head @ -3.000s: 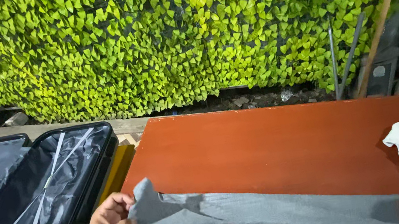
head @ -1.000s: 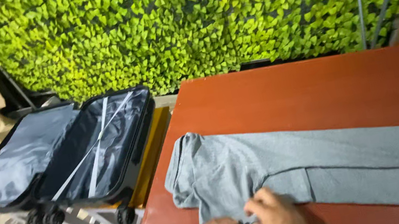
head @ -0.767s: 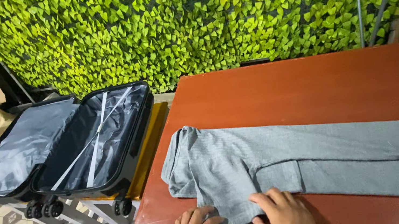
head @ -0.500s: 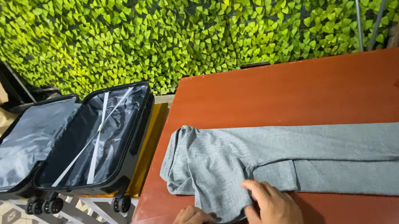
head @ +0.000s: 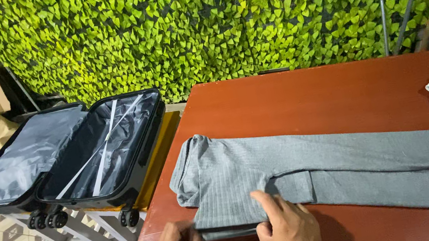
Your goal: The person folds a gray polo shirt on a table, buttoning it and smoothing the fabric before rolling it into a compact bundle. They place the folded shirt into an open suitcase and then begin folding a white t-shirt.
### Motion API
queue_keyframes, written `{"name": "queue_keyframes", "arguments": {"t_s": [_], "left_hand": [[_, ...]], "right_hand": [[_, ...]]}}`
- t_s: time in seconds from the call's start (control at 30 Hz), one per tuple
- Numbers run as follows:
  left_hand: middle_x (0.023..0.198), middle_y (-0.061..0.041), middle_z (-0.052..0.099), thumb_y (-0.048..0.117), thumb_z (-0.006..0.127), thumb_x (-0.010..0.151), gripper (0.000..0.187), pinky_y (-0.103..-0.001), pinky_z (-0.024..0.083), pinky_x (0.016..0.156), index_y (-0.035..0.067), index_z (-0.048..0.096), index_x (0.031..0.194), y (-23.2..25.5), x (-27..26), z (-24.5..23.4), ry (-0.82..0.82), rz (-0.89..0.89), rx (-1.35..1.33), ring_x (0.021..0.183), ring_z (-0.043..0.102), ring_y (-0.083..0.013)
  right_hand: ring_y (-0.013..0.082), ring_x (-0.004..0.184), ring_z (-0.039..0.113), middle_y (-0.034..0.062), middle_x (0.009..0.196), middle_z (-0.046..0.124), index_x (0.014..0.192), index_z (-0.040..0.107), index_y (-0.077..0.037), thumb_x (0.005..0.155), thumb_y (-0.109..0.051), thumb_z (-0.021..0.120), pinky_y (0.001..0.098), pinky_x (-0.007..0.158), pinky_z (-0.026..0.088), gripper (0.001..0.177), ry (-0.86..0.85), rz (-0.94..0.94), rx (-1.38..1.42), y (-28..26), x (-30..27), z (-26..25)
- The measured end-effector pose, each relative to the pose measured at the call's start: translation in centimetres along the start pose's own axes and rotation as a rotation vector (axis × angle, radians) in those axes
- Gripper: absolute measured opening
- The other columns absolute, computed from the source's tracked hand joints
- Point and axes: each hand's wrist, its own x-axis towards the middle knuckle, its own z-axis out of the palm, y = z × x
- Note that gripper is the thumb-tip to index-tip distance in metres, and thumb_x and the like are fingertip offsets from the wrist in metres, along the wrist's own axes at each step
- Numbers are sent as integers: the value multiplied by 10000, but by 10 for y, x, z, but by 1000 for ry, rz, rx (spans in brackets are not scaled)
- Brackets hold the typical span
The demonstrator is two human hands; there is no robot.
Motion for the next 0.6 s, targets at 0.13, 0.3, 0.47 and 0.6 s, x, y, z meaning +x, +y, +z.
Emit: {"name": "queue_keyframes", "arguments": {"t_s": [0.13,0.3,0.47,0.6], "left_hand": [[868,-61,715,163,750,708,230,-400,570,661,152,743,938,-4,-10,-12,-142,138,195,751,733,-279],[892,-76,685,199,748,676,207,-413,542,807,143,748,876,6,4,-22,-258,325,232,904,659,-295],[985,-156,691,231,739,826,226,-449,523,859,52,724,964,27,52,2,-148,362,54,993,651,-363],[1054,-149,762,276,719,869,355,-411,576,851,45,695,1137,31,129,64,-117,-76,-135,937,759,-304]], "right_hand": [[207,1035,631,38,1029,648,1150,719,-246,788,-171,706,411,927,483,370,-303,-61,-111,5,-2,0],[204,1088,590,23,1109,633,1202,727,-230,903,-428,720,404,1002,408,359,-495,-115,-68,8,2,-2],[207,1133,573,5,1171,651,1225,720,-238,881,-441,673,429,976,402,402,-290,-150,-81,31,27,-25],[244,1230,525,48,1292,615,1244,720,-231,847,-423,693,483,1026,359,441,-67,-158,-139,68,53,-44]]}}
